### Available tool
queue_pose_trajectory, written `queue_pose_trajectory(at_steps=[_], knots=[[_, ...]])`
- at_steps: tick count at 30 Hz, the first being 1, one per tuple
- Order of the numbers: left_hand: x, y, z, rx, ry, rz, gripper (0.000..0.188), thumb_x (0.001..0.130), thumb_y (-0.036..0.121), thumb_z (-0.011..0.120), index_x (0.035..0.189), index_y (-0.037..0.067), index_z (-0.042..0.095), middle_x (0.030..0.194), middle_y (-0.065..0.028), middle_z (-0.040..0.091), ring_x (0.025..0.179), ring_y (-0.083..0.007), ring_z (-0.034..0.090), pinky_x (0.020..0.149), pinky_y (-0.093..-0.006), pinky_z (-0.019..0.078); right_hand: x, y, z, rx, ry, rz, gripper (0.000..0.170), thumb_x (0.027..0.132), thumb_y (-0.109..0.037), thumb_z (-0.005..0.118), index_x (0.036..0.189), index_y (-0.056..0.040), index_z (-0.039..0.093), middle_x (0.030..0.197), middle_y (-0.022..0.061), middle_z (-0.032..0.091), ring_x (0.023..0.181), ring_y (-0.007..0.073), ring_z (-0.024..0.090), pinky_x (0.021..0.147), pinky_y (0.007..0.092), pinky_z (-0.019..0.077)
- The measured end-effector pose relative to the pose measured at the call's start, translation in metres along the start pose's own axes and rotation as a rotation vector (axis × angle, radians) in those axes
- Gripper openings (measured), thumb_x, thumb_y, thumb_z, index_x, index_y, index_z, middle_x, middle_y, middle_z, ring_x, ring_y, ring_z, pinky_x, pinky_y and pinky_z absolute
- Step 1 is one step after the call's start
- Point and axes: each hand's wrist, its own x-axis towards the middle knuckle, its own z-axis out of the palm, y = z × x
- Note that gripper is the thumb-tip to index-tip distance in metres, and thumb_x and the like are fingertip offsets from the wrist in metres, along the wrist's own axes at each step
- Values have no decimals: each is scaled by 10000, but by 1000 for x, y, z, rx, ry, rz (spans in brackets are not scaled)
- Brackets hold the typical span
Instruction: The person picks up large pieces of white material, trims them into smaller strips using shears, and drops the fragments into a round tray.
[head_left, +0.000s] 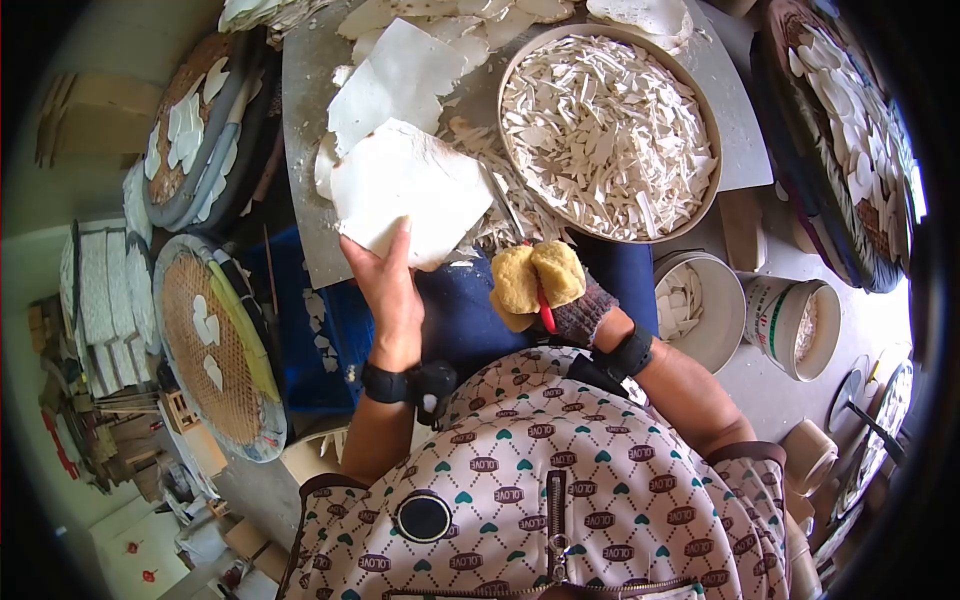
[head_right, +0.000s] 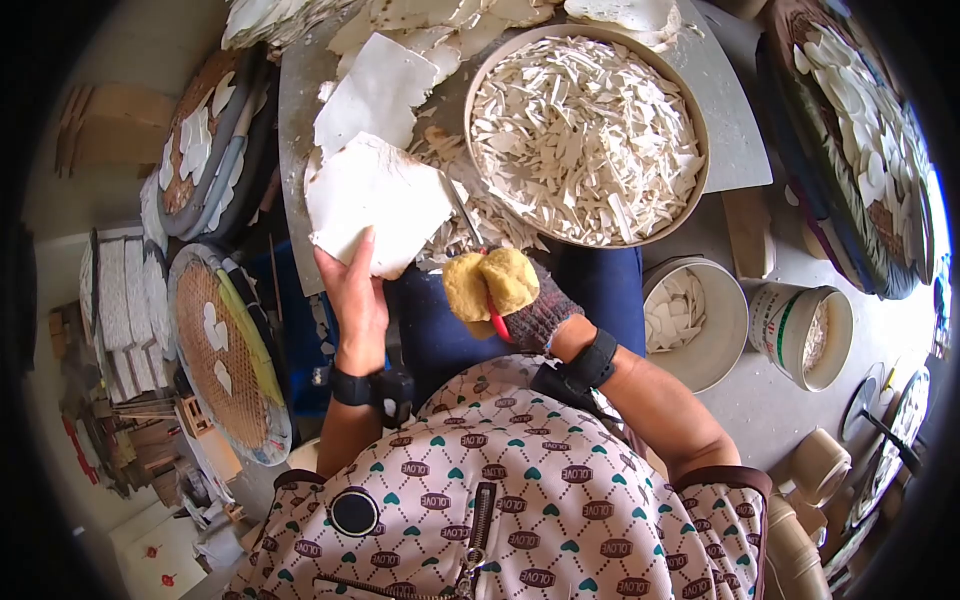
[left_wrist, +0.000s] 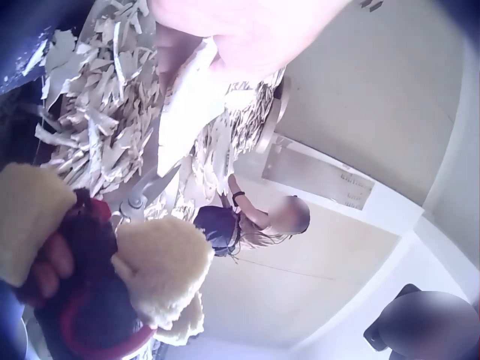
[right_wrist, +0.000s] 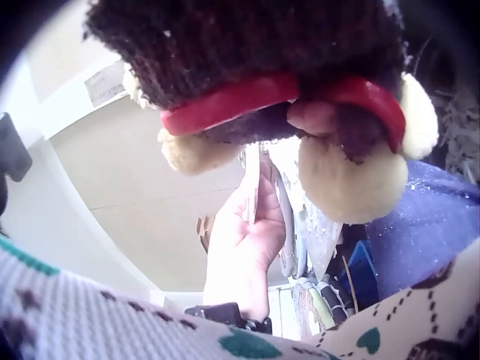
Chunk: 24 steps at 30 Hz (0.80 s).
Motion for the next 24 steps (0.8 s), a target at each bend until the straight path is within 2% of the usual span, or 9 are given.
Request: queue_pose_trajectory(at_steps=[5,8,10,16,18,20,24], knots=[[22,6,-12,69,-85,-56,505,794,-25,591,1212,38,315,1195,-135,468,1076,-220,512,852,-344,475,0,-8,1,662,-65,203,248,880,-183,524,1092,-56,549,1055,71,601,982,179,577,865,283,453],[28,11,-14,66,-156,-106,523,784,-41,588,1225,28,316,1195,-130,470,1088,-209,503,884,-340,456,-3,-3,1,642,-47,224,299,832,-180,594,1100,-58,545,1065,69,595,978,186,578,877,281,450],[30,17,-13,44,-250,-143,552,774,-56,596,1234,28,302,1203,-130,455,1106,-201,482,939,-336,416,-3,1,-4,467,-91,124,265,871,-147,552,1107,-28,535,1069,77,585,997,171,566,893,294,451],[37,13,-13,72,-252,-182,519,781,-41,589,1226,20,329,1179,-132,486,1088,-200,501,925,-327,428,2,-3,-5,47,-83,4,257,884,-149,545,1100,-9,535,1058,77,585,974,164,574,886,299,459],[41,18,-12,101,-267,-223,512,781,-37,591,1223,17,338,1170,-133,496,1076,-199,511,917,-324,434,1,-11,-5,197,-75,63,251,880,-148,550,1088,-6,540,1048,75,588,957,160,578,875,298,463],[45,19,-12,106,-273,-233,505,779,-37,592,1218,13,347,1164,-133,503,1068,-198,518,910,-321,438,1,-16,-2,593,-38,196,241,876,-140,553,1074,-3,545,1038,74,590,939,155,580,860,297,467],[52,21,-13,122,-302,-174,497,773,-40,593,1209,5,359,1165,-134,504,1065,-193,519,905,-315,441,2,-4,1,606,-38,121,236,870,-138,556,1062,1,544,1038,72,587,936,153,571,838,293,468]])
